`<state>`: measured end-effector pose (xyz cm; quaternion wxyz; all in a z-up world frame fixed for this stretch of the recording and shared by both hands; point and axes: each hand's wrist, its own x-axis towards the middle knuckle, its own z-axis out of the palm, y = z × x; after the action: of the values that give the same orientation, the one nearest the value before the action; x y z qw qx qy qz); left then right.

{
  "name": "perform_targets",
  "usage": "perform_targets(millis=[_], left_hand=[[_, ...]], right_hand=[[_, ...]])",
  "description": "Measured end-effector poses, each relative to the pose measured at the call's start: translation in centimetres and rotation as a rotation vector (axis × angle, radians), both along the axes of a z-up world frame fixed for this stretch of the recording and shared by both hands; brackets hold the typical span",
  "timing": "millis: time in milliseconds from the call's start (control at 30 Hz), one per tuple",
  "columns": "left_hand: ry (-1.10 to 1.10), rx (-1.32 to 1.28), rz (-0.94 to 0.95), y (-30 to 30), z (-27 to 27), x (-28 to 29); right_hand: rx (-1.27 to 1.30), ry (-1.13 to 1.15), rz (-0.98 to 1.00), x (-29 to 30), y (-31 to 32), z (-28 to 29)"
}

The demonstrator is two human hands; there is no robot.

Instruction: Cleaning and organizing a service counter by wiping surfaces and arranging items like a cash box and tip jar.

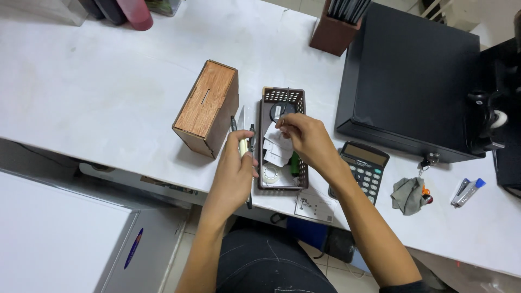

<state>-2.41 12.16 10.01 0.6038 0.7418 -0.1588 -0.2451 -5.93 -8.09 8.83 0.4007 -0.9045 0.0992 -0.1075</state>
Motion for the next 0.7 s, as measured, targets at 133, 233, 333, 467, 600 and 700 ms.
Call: perform_targets(millis=[133, 233, 333, 467, 600, 700], left_hand=[[0.004, 0.023, -0.013, -0.8, 0.4, -0.2], [-0.031, -0.010, -0.034, -1.2, -0.3, -0.2], [-0.045, -0.033, -0.058, -1.6, -0.4, -0.4], [-0.033, -0.031, -0.104, -2.1, -0.2, -0.7], [-0.058, -0.023, -0.175, -3.0, -0.9, -0.9], [-0.084, 0.013, -0.251, -3.9, -1.7, -1.0]], right_hand=[[0.021, -0.084, 0.008, -0.1, -0.5, -1.5], [0.009, -0.120, 0.013, -0.2, -0.4, -1.0], [-0.019, -0.118, -0.033, -0.7, -0.7, -0.2], [0.009, -0.173, -0.017, -1.0, -2.6, -1.1], [-0.071, -0.021, 0.092, -0.8, -2.9, -0.3], [-0.107, 0.021, 0.002, -1.6, -2.8, 0.8]])
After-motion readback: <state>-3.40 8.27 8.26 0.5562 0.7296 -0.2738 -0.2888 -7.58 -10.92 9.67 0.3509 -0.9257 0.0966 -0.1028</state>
